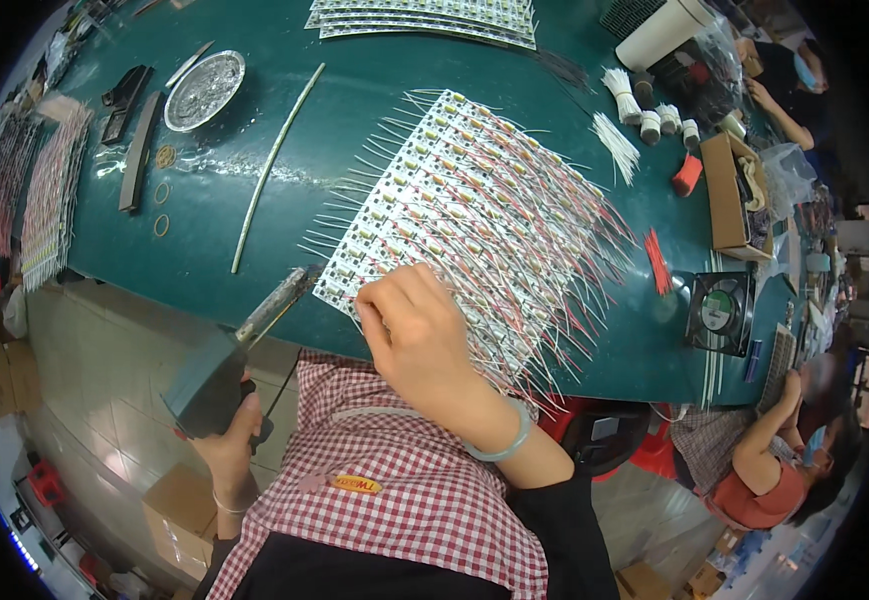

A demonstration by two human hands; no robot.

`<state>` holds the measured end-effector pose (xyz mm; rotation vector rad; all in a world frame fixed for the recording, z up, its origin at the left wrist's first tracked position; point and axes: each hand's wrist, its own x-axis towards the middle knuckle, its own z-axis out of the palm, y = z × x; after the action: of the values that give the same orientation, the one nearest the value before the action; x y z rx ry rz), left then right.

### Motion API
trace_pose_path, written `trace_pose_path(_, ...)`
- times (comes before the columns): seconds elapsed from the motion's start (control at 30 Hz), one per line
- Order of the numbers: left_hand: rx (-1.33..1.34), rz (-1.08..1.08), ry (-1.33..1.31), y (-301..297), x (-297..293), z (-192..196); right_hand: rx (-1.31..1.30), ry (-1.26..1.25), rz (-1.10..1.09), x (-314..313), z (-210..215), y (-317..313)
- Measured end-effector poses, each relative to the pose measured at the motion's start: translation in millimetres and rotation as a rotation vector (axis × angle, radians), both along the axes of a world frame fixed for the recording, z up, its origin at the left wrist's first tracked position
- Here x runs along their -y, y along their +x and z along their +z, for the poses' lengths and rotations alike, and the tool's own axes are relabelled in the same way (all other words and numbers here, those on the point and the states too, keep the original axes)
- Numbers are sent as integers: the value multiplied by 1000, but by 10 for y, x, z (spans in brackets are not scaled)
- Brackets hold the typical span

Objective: The person uses a soldering iron to attach white LED light strips to a grid of circuit boards. They repeatedly pick up individual LED strips, place them onto the board, and apply heat to secure them. The process is repetitive, focusing on one strip at a time.

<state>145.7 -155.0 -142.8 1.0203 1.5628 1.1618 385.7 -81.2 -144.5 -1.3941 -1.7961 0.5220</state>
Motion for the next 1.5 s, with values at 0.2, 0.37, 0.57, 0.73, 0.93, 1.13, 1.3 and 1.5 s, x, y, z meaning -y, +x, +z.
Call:
trace_pose_path(0.2,-18,-8,-8,8,73,-24,73,-62,-8,-62,-211,-28)
trace_pose_path(0.37,-49,-39,20,47,55,-32,108,-85,-16,-77,-229,-39)
trace_pose_path(0.57,-73,-48,26,60,54,-69,142,-125,-8,-86,-207,-32)
trace_pose_path(0.73,-56,-73,-21,75,50,-52,156,-138,1,-100,-183,-19)
trace_pose_path(0.93,-157,-163,89,51,43,-130,171,-137,3,-106,-185,-22)
trace_pose_path(1.13,-223,-215,77,16,48,-117,184,-145,10,-111,-180,-19)
trace_pose_path(1.3,-137,-89,28,7,151,-176,184,-139,12,-114,-175,-21)
trace_pose_path(1.5,-154,-53,57,13,148,-114,186,-148,2,-108,-150,-17)
